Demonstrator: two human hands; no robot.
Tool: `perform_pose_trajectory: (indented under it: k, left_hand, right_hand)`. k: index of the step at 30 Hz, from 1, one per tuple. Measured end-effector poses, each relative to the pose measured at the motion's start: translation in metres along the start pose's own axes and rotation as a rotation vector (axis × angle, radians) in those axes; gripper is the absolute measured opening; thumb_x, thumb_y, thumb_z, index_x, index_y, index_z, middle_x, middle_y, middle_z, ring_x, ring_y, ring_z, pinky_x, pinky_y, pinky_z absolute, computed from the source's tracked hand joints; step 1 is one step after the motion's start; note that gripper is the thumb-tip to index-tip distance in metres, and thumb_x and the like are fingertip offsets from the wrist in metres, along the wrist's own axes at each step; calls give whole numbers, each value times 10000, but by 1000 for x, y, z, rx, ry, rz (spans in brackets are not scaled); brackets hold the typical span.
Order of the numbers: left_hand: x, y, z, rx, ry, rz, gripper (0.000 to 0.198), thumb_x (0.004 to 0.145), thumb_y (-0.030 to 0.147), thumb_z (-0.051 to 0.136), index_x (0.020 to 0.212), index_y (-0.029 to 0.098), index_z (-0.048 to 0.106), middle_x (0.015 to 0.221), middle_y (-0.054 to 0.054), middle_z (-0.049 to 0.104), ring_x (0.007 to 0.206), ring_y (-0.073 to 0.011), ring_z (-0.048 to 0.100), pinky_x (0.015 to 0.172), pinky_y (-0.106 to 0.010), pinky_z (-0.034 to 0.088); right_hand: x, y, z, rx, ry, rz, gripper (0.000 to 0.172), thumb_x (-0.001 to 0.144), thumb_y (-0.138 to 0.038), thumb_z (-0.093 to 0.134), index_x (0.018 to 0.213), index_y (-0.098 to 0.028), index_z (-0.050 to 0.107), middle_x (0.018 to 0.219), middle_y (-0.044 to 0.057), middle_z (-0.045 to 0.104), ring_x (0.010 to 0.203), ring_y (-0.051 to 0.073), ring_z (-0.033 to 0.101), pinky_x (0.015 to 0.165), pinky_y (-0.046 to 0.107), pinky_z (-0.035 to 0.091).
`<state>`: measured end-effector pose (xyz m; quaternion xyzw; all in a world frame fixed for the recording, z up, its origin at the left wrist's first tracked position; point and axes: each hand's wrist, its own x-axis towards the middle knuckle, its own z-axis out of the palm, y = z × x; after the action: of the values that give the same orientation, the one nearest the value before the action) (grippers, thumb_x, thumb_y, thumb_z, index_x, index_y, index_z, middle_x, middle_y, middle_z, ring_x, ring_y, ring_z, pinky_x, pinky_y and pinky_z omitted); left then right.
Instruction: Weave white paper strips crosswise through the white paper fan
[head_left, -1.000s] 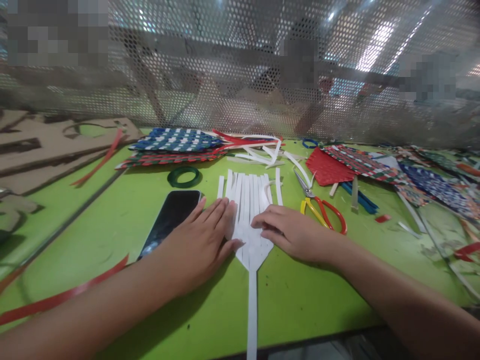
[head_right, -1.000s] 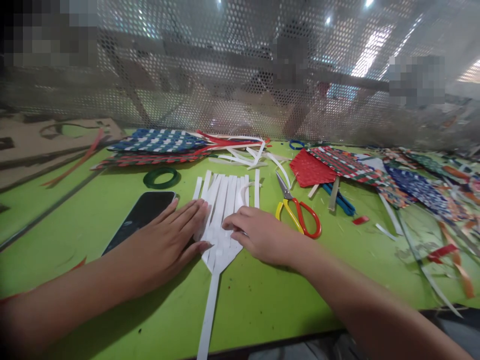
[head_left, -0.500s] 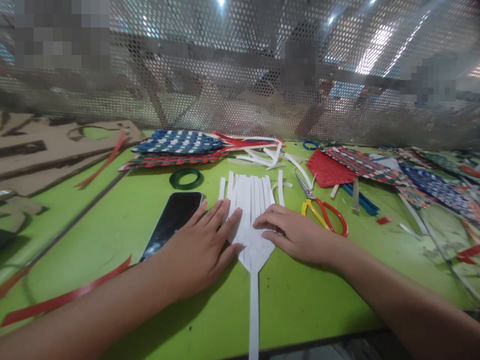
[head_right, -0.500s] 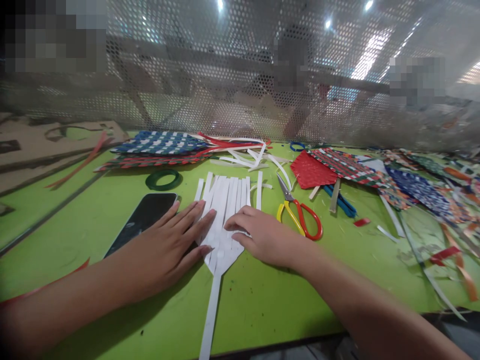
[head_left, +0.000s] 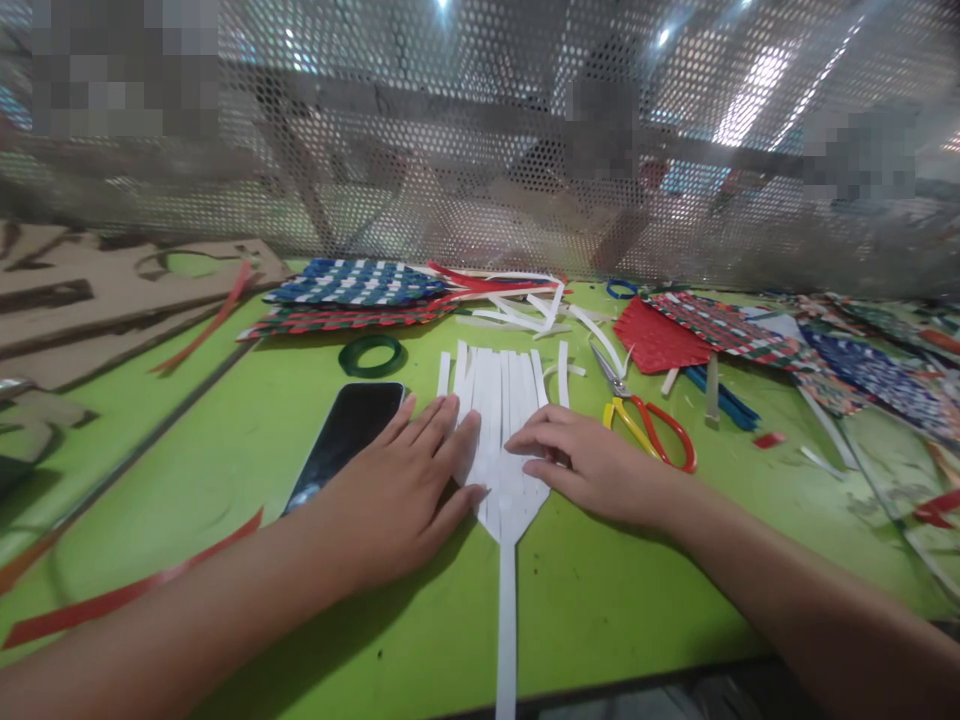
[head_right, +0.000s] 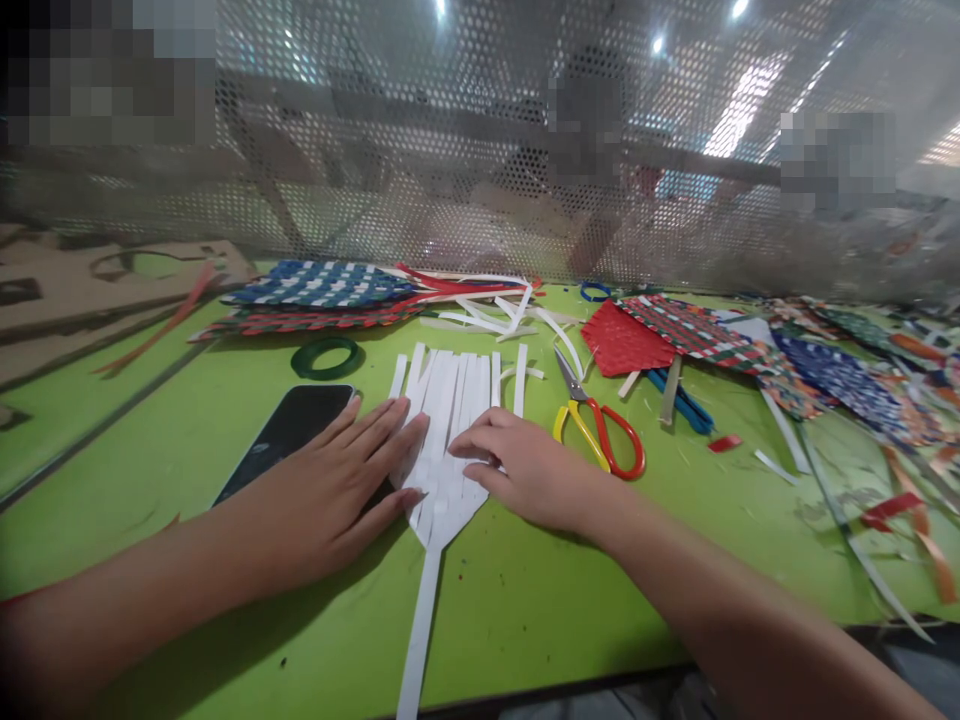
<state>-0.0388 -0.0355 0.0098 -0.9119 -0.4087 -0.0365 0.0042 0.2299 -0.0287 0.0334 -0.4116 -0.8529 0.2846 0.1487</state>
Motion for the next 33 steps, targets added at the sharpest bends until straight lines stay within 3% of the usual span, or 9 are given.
perform_pose_trajectory:
  k: [14, 20, 33]
  left_hand:
    - [1, 0, 0, 28, -10, -31, 897, 1022, 712, 269, 1628, 58, 360, 1661, -241, 369, 1578, -392, 269, 1296, -597, 145]
    - [2, 1, -3, -5, 15, -37, 891, 1019, 699, 313, 1633, 54, 345, 1636, -227, 426, 1561, -392, 317, 1299, -601, 135]
    - [3, -2, -6, -25, -47, -52, 978, 998, 744, 298, 1649, 16, 264, 1673, -245, 331, 1572, -383, 294, 1304, -576, 137]
  right_hand:
    - [3, -1, -1, 30, -9, 41, 229, 1017, -186, 623, 1210, -187, 745, 1173, 82, 690, 1079, 184, 656, 1003, 347, 507]
    - [3, -3, -2, 34, -9, 70, 298, 1014, -187, 621, 1298, -210, 708, 1241, 89, 658, 1139, 199, 646, 1076, 383, 474]
    - [3, -5, -3, 105, -23, 93, 282, 998, -154, 616, 1250, -224, 722, 1229, 83, 664, 1144, 200, 640, 1068, 401, 491]
